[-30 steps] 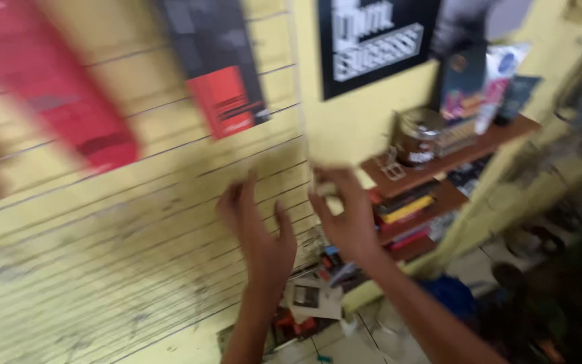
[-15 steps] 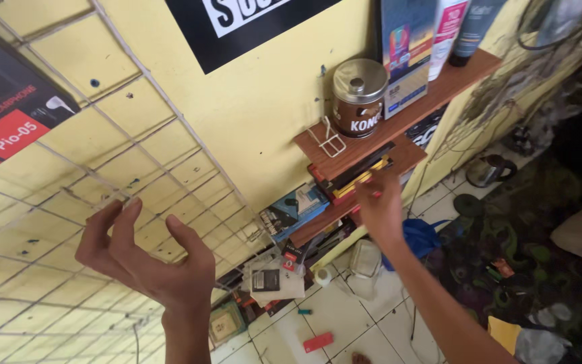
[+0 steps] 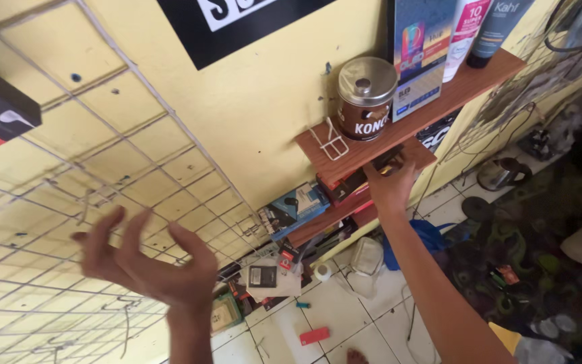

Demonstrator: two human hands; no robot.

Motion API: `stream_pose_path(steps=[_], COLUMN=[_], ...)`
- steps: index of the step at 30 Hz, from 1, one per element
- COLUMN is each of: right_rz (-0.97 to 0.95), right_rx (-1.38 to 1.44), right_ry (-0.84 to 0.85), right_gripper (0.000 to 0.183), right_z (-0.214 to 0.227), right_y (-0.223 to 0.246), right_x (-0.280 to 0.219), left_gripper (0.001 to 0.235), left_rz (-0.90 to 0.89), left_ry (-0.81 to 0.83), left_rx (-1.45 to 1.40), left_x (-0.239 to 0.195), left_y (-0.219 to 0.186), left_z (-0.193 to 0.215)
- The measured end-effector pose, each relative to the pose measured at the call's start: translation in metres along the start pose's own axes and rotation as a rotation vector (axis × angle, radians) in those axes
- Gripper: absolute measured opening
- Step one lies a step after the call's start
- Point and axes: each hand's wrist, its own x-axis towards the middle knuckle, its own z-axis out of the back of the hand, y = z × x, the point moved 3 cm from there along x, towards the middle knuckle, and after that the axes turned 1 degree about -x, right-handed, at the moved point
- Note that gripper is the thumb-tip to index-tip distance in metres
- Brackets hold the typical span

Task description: The person repeatedly picks up small boxes of electronic accessories from a wooden shelf and hangs them on a wall-mounted wire grid. The person handles various items including cables and phone cases, placing them on hooks or a chair.

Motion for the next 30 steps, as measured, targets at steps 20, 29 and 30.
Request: stream_pose_path(steps=[20,29,30], right_rz=[-0.205,0.064,0.050], right_rx=[0.516,0.590,0.636], right_ry=[0.525,0.826,0.847], right_gripper=[0.090,0.098,0.098], right_z=[0.085,0.037,0.033], right_y=[0.078,0.250,0.274], right_x=[-0.140,-0.176,-0.174], left_gripper=[0.088,0.086,0.085], left_rz=[0.509,0.651,0.550], left_ry=[1.008,0.784,0.693], left_rx=[-1.002,-0.868,-0.859], left_x=[-0.135,-0.040,-0.016], left_y=[-0.086,-0.028,-0.024], left_z=[-0.060,0.064,0.075])
